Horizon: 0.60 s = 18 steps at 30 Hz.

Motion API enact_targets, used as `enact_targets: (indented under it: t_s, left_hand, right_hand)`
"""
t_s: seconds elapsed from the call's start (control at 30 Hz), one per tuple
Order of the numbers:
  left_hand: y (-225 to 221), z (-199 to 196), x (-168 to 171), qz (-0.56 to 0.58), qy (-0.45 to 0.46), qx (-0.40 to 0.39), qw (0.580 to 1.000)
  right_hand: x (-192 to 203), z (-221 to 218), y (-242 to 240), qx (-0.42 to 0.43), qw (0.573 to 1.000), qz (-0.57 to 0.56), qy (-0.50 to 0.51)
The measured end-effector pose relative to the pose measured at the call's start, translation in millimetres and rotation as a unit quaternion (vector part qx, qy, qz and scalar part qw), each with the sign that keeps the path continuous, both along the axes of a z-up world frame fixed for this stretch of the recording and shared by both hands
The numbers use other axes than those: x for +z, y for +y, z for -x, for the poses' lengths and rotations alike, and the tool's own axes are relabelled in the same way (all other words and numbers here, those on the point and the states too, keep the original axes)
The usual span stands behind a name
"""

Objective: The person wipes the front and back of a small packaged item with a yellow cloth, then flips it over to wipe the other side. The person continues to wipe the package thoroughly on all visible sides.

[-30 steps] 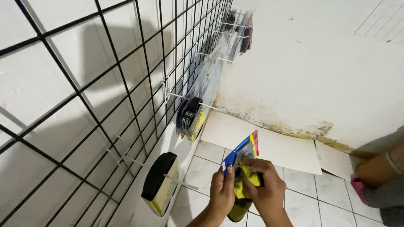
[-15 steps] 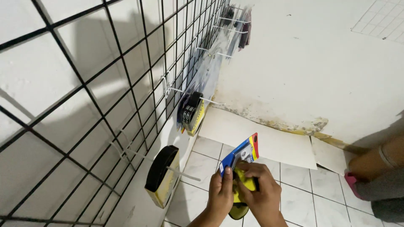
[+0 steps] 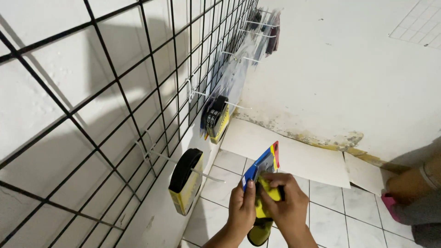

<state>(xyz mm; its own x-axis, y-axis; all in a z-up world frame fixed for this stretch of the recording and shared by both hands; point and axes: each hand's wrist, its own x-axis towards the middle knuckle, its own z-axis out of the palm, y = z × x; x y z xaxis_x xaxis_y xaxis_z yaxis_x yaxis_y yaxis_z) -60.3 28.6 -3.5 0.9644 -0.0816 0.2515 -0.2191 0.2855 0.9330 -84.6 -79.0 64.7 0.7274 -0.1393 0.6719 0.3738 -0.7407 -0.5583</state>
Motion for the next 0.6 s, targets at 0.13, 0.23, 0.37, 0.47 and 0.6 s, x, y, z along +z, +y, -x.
enact_targets:
  t_s: [0.13,0.23,0.37,0.47,0.6]
  left_hand:
    - [7.7,7.2,15.2,0.072,-0.001,-0.019,0.997]
    - [10.3,10.0,1.9,0.054,-0.004,-0.008,0.999]
    - [9.5,7.9,-6.7,0.037,-0.012,0.005,0.999]
    - [9.7,7.3,-1.0,0.031,-0.018,-0.004,0.999]
    - [6.9,9.3,-1.7,0.019,-0.027,0.02,0.999]
  right_hand:
    - [2.1,-2.1,-7.1,-0.026,0.998,-0.06,0.025]
    - [8.9,-4.5,-15.7,-0.035,0.994,-0.094,0.038]
    - [13.9,-0.8,-18.6,-0.049,0.992,-0.1,0.066]
    - [18.5,8.8,-12.9,-0.022,0.996,-0.051,0.062]
    - [23.8,3.7,-26.4,-0.046,0.994,-0.062,0.077]
